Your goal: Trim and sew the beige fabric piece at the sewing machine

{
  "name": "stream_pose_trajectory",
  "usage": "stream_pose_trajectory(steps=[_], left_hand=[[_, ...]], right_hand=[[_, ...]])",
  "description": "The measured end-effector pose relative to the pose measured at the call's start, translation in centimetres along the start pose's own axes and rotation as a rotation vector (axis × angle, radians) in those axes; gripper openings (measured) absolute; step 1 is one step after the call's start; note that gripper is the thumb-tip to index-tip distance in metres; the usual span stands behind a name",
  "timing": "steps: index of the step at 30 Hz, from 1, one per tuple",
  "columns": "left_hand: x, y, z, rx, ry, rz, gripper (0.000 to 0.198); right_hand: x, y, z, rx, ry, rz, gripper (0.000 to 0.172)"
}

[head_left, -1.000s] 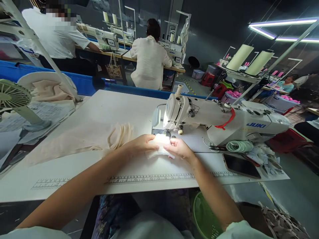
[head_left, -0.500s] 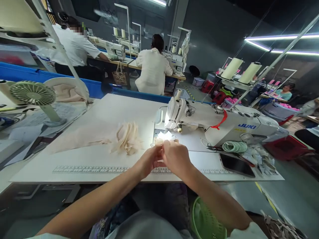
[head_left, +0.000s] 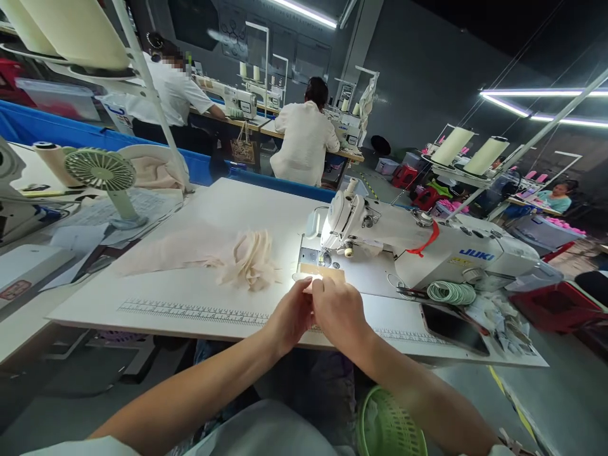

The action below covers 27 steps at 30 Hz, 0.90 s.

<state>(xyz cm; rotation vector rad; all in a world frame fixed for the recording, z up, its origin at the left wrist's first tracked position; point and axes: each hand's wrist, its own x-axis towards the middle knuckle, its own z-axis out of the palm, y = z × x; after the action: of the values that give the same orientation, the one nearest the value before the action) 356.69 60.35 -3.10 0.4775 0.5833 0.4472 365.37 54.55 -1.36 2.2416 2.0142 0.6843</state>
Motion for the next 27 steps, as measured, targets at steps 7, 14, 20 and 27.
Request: stream_pose_trajectory(steps=[7,14,20,27], left_hand=[[2.5,1.1,-1.0,0.188,-0.018,0.118,0.033],[5.7,5.6,-3.8,0.690,-0.518,-0.317,0.049],[8.5,8.1,-2.4,0.929,-0.732,-0.373,0.046],[9.4,8.8,-2.3,0.859,-0.578,-0.313,0.037]], right_hand=[[-2.5,0.9,0.6,0.100,0.325,-0.106,0.023],[-1.2,5.7,3.9,1.028,0.114,0.155,0.044],[2.6,8.0,7.6,1.854,-0.410,0.250,0.083],[4.2,8.8,8.0,1.913,-0.541,0.249,0.059]])
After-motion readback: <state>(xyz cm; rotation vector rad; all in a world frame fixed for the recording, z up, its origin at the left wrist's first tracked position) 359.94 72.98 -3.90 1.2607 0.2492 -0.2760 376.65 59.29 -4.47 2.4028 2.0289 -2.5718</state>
